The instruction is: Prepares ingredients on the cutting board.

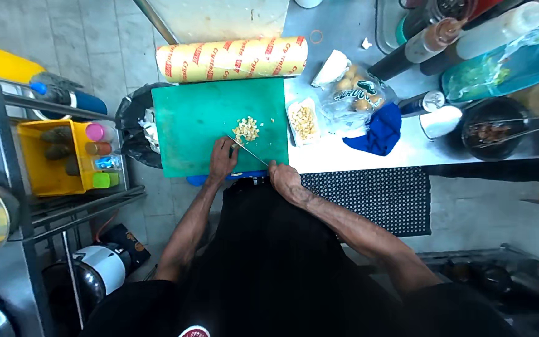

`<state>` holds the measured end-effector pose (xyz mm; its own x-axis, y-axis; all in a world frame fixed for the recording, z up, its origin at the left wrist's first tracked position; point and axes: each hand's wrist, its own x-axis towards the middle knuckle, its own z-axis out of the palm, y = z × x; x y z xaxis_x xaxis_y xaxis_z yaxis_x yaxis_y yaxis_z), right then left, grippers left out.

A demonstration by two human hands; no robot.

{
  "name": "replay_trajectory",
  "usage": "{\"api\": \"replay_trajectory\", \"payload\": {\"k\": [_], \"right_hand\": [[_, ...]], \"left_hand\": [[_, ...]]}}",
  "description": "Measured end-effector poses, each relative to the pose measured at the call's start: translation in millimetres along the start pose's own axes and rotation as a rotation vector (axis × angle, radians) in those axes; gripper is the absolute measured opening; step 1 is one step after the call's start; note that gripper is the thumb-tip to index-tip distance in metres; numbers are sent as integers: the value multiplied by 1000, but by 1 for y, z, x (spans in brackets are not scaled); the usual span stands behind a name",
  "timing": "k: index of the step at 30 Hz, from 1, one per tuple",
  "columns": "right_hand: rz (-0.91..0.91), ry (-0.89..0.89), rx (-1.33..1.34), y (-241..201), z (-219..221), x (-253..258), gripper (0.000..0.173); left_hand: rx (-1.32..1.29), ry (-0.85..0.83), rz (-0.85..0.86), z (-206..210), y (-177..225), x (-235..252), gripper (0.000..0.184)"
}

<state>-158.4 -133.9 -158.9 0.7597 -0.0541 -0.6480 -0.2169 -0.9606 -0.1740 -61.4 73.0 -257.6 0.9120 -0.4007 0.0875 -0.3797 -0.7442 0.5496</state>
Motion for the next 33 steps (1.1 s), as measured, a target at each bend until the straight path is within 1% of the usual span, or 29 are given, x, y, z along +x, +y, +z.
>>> {"api": "replay_trajectory", "payload": {"k": [2,4,6,8,11,14,17,20,22,24,26,29,31,33], "right_hand": [[8,4,-26,-7,8,18,16],[-16,47,-10,-16,11,38,16],[-36,43,17,-27,5,51,19],[-57,23,42,-33,-9,56,21],[-65,-5,32,-34,-33,35,24],[-46,-68,3,-28,-43,6,26],[19,-124,-14,-28,-26,7,17],[-11,-18,13,-27,4,36,17],[-26,14,40,-38,6,53,18],[-53,17,60,-49,-3,61,18],[-53,-27,60,-58,-27,52,18],[-16,-119,38,-60,-56,17,15],[-1,-148,21,-53,-53,2,13],[1,-146,20,-46,-35,5,16]], "left_hand": [[-5,-3,0,4,-4,1,25],[-6,11,-6,4,-5,0,25],[-21,8,-16,-2,4,-6,25],[-35,-13,-23,-19,18,-17,28],[-41,29,-33,-26,17,-27,29],[-33,42,-30,-17,8,-22,26],[-34,62,-43,-1,-4,-7,21],[-39,55,-50,1,-5,-4,20],[-49,57,-44,1,-6,-5,20],[-66,33,-38,-9,1,-13,20],[-78,13,-40,-26,11,-26,20],[-79,49,-85,-28,5,-28,21],[-76,58,-85,-21,-5,-18,21],[-63,63,-71,-14,-13,-8,22]]}}
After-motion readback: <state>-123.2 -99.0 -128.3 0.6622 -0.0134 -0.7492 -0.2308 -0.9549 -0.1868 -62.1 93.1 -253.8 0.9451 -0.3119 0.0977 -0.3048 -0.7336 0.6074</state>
